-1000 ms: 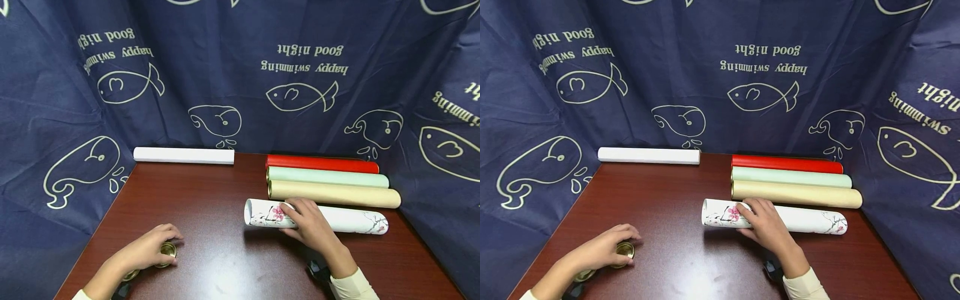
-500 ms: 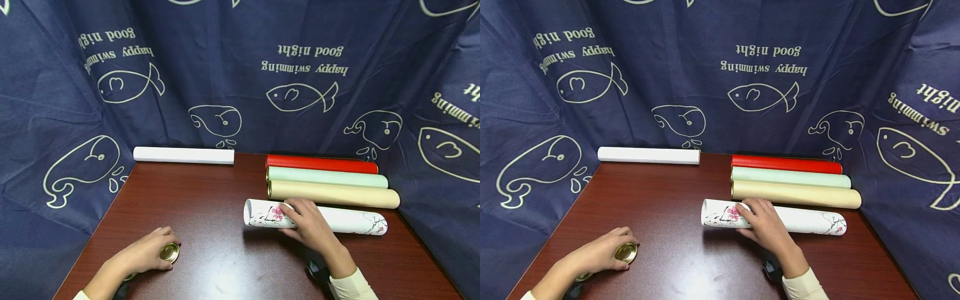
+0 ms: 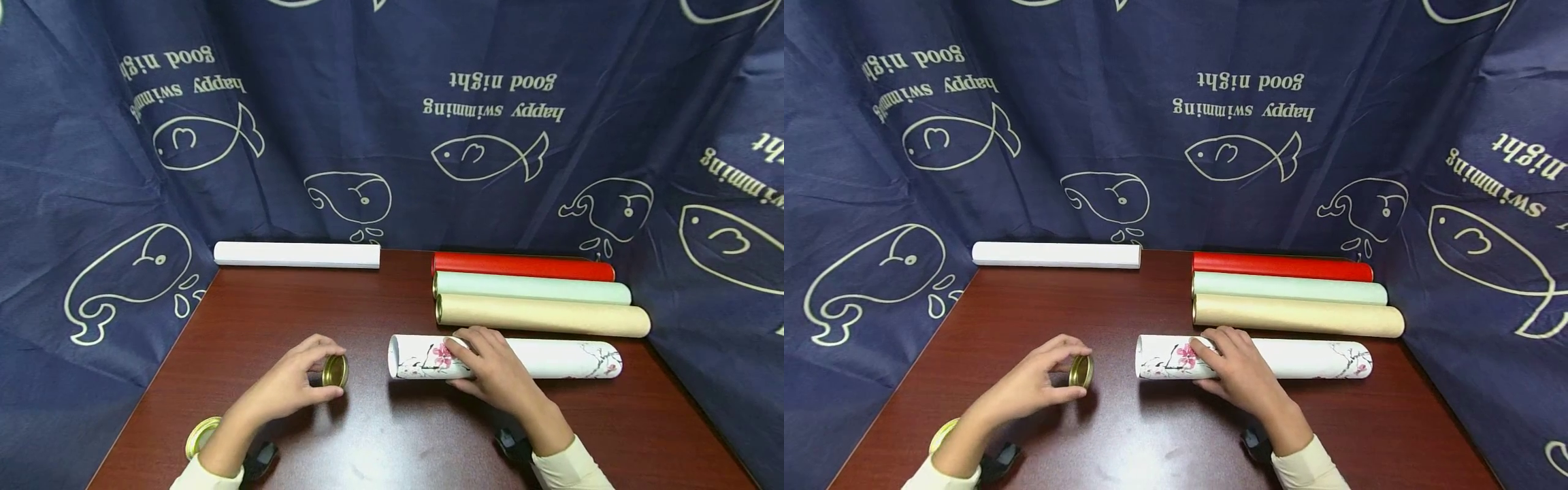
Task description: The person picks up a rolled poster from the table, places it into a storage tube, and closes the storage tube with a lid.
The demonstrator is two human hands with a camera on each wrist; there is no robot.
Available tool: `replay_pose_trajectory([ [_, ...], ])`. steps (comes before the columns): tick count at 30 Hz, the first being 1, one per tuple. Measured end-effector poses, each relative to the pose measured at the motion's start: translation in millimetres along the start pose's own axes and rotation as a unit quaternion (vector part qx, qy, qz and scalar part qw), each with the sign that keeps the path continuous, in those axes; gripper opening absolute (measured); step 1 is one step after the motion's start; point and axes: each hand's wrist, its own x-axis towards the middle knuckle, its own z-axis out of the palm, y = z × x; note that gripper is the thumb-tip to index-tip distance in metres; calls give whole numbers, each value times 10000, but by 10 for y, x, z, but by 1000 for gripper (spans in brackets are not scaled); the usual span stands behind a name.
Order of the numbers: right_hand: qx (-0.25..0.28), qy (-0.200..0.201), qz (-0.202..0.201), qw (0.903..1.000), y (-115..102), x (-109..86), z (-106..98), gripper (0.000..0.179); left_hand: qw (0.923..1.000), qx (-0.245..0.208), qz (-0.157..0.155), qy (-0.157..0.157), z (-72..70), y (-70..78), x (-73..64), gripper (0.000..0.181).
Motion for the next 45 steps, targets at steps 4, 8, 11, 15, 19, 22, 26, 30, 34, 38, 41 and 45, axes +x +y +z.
replay_pose_trajectory([
  [4, -1, -14, -55, 10000, -40, 17, 25, 75, 9961, -840, -30, 286, 175, 127, 145, 55],
  [8, 22, -23, -28, 10000, -76, 38, 38, 74, 9892, -1382, -84, 487, 341, 197, 230, 55],
  [11, 18, -8, -18, 10000, -82, 42, 39, 74, 9834, -1699, -61, 639, 438, 211, 267, 55],
  [15, 34, 16, -57, 10000, -92, 41, 36, 74, 9767, -2017, -96, 725, 508, 231, 305, 54],
  [19, 83, 15, -93, 9999, -113, 44, 30, 73, 9748, -2114, -170, 692, 527, 259, 322, 54],
  [22, 96, 4, -94, 9999, -123, 44, 33, 73, 9766, -2023, -161, 709, 535, 274, 324, 54],
  [26, 78, -27, -79, 9999, -128, 32, 50, 74, 9782, -1960, -83, 678, 553, 283, 330, 53],
  [30, 81, -1, -86, 9999, -131, 26, 51, 75, 9782, -1985, -41, 604, 570, 293, 334, 53],
  [34, 147, -6, -86, 9999, -124, 42, 30, 70, 9771, -2024, 23, 661, 579, 304, 343, 55],
  [38, 255, 46, -92, 9996, -113, 73, 9, 66, 9738, -2136, 66, 774, 588, 323, 362, 58],
  [41, 311, 107, -135, 9994, -111, 82, 9, 64, 9754, -2068, 26, 757, 590, 347, 371, 59],
  [45, 364, 152, -156, 9991, -107, 79, 15, 62, 9788, -1924, -51, 697, 586, 375, 381, 59],
])
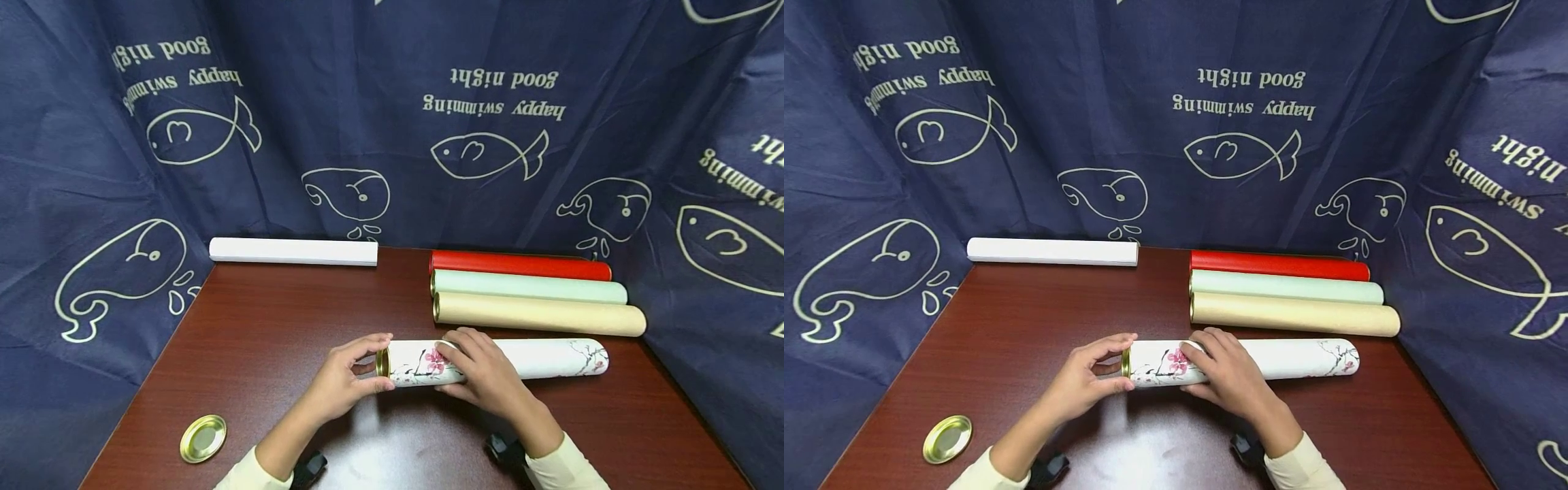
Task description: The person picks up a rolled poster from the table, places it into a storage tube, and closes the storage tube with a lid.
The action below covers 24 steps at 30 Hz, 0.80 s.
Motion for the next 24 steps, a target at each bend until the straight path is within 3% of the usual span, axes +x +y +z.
replay_pose_trajectory([
  [5, 83, 80, 49, 9999, 11, 13, 6, 61, 9999, -72, -95, -16, 10, 2, 13, 61],
  [10, 74, -80, 103, 9999, 26, -21, 31, 63, 9996, -81, -76, -260, 51, -45, 33, 55],
  [15, -6, -377, 182, 9991, 91, -46, 32, 68, 9953, 604, -102, -748, 45, -81, 134, 61],
  [17, -94, -597, 295, 9977, 147, -43, 16, 70, 9882, 1168, -111, -983, -2, -92, 190, 66],
  [19, -239, -849, 426, 9952, 224, -56, -8, 72, 9761, 1721, -175, -1315, -107, -100, 245, 69],
  [24, -571, -1277, 811, 9868, 454, -141, -98, 74, 9418, 2643, -430, -2032, -541, -227, 348, 59],
])
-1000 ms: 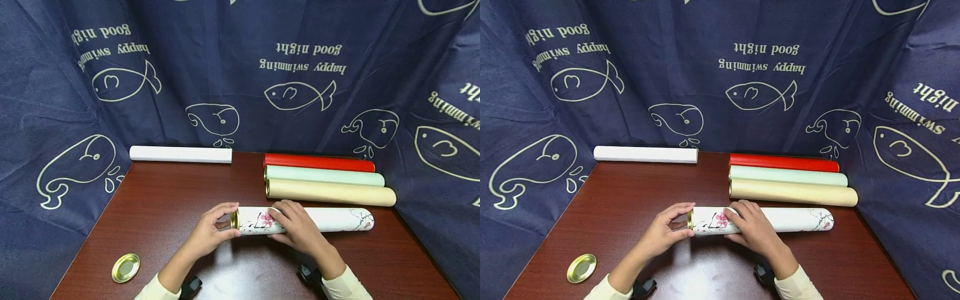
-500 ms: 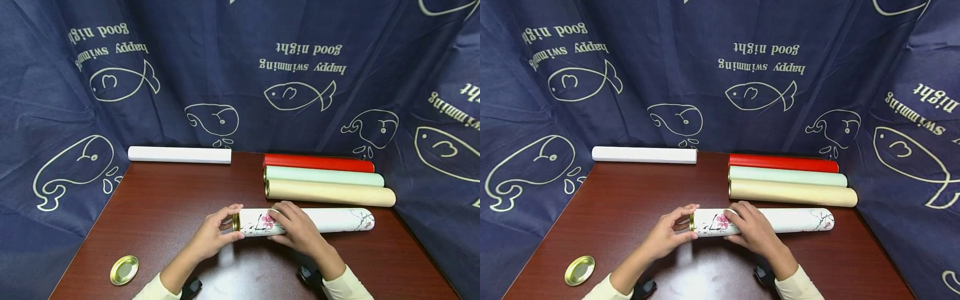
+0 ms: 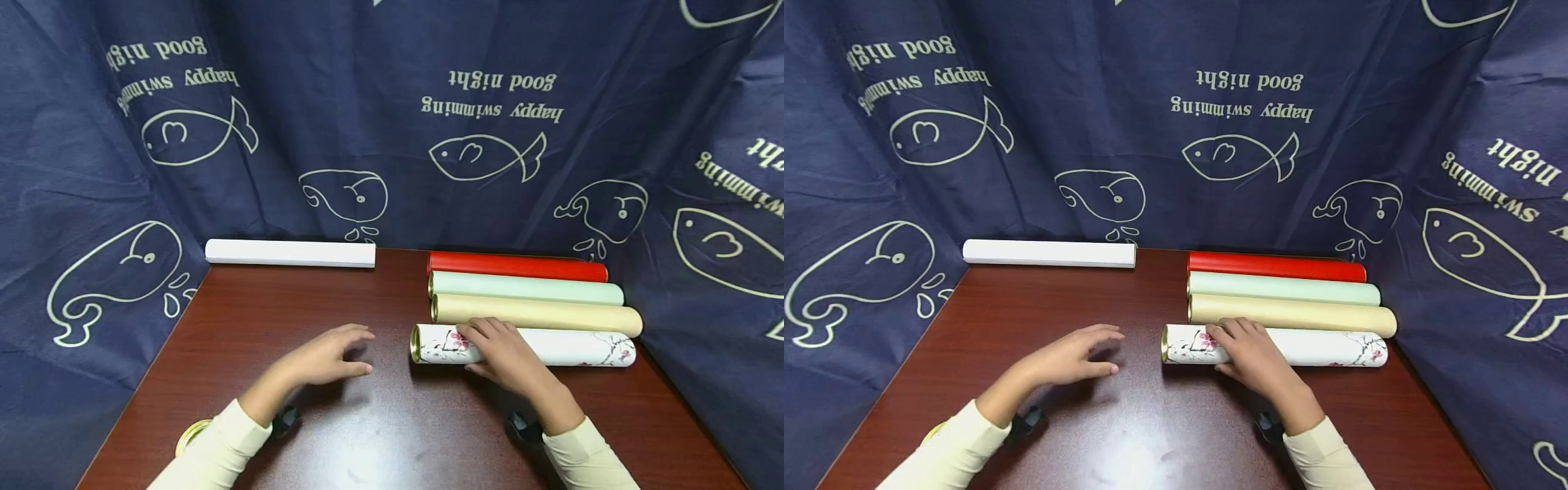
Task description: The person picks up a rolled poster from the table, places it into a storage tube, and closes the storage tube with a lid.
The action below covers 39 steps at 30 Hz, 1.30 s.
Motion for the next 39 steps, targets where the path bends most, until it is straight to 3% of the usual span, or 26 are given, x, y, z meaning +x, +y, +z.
replay_pose_trajectory([
  [4, -116, -302, 384, 9987, 170, -55, -1, 75, 9950, 421, -623, -663, -298, -309, -23, 56],
  [8, -286, -461, 573, 9969, 295, -126, 37, 78, 9780, 652, -1352, -1447, -597, -552, -32, 57],
  [12, -375, -500, 534, 9966, 377, -170, 95, 80, 9677, 745, -1853, -1541, -863, -752, -1, 58],
  [16, -337, -573, 517, 9964, 421, -165, 159, 77, 9651, 965, -2034, -1336, -1062, -918, 81, 60],
  [18, -305, -602, 528, 9963, 451, -135, 192, 76, 9677, 1034, -1986, -1159, -1131, -997, 141, 60],
  [24, -324, -564, 552, 9964, 594, 39, 252, 75, 9728, 1271, -1939, 2, -1244, -1245, 333, 55],
  [27, -348, -608, 557, 9960, 661, 102, 275, 76, 9650, 1445, -2112, 578, -1221, -1390, 377, 54],
  [30, -343, -662, 577, 9955, 712, 136, 301, 78, 9567, 1549, -2275, 949, -1186, -1523, 396, 55],
  [34, -323, -680, 685, 9948, 765, 147, 339, 79, 9477, 1601, -2515, 1138, -1140, -1651, 403, 59],
  [39, -316, -754, 891, 9927, 811, 141, 358, 79, 9439, 1729, -2651, 946, -1119, -1698, 421, 68],
])
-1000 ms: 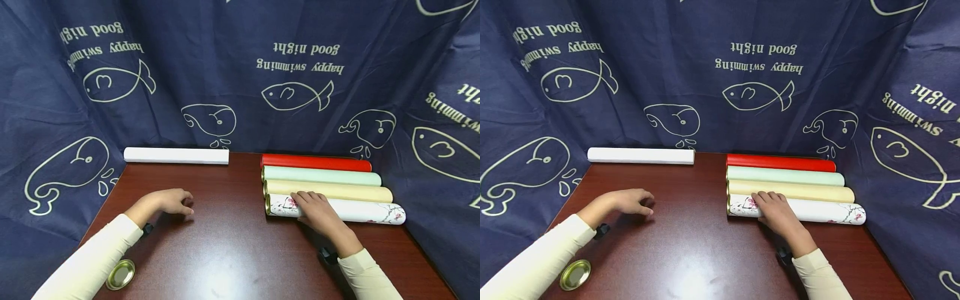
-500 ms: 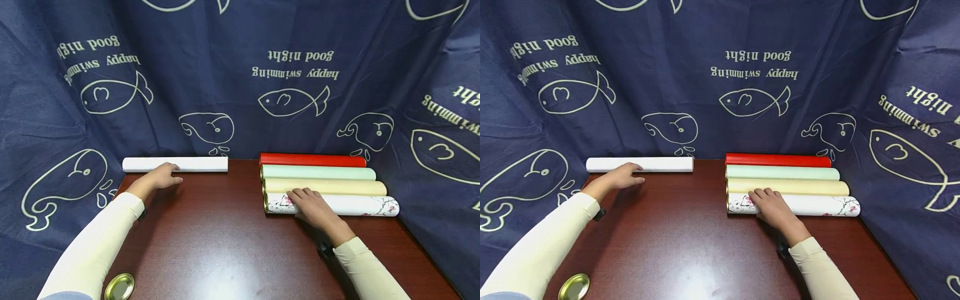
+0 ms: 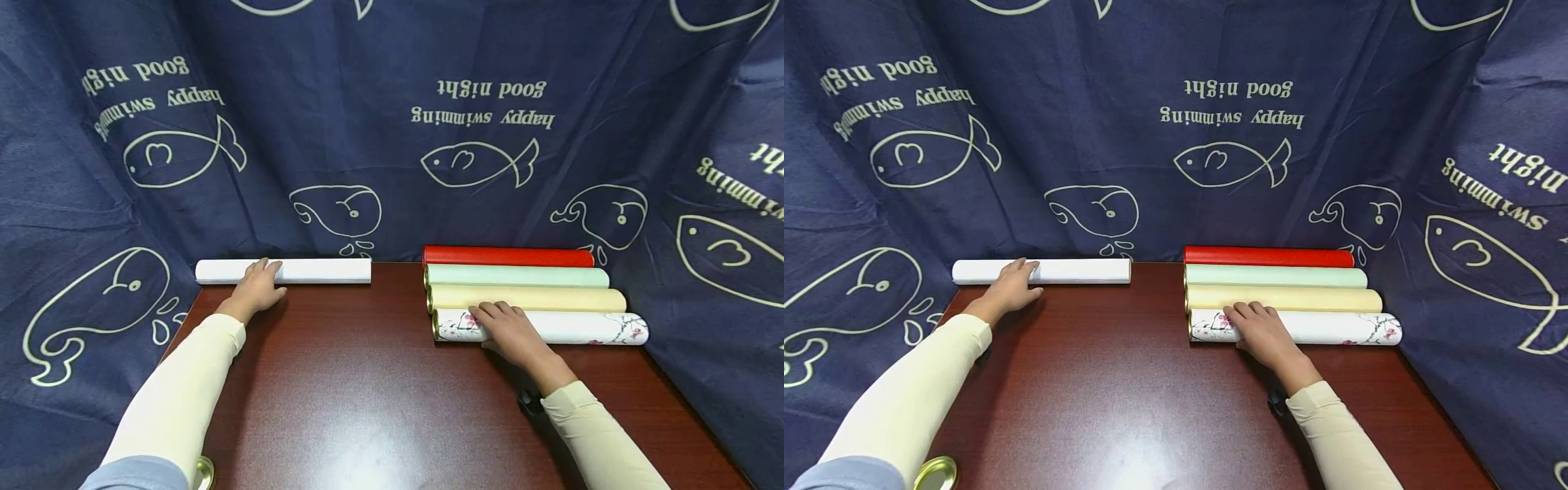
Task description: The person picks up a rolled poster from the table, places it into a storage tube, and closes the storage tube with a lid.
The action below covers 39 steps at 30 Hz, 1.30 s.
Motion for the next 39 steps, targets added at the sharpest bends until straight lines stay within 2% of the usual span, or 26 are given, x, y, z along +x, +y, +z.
replay_pose_trajectory([
  [5, 141, -156, 209, 9996, 16, -44, -74, 81, 9995, 214, -100, -217, -6, 18, -17, 73],
  [10, 686, -72, 358, 9970, 33, -77, -193, 81, 9983, 565, -126, -31, -34, 24, -27, 71],
  [16, 819, 34, 440, 9957, 111, -99, -311, 74, 9974, 724, -51, 29, -45, 45, -47, 63],
  [22, 1055, -231, 711, 9916, 226, -106, -400, 69, 9981, 581, 210, -35, -34, 14, -61, 49],
  [25, 1177, -276, 831, 9892, 278, -120, -429, 68, 9957, 822, 416, -58, -20, 6, -76, 53],
  [29, 1275, -92, 847, 9882, 332, -123, -451, 66, 9921, 1042, 698, 49, 26, 14, -95, 57],
  [32, 1334, 18, 786, 9879, 361, -92, -470, 65, 9932, 803, 840, 105, 45, 31, -120, 53],
  [35, 1347, -3, 737, 9881, 392, -36, -490, 63, 9941, 563, 929, 4, 33, 67, -160, 48],
  [39, 1451, -143, 711, 9868, 451, 77, -531, 60, 9916, 665, 1101, -137, 1, 105, -215, 40],
])
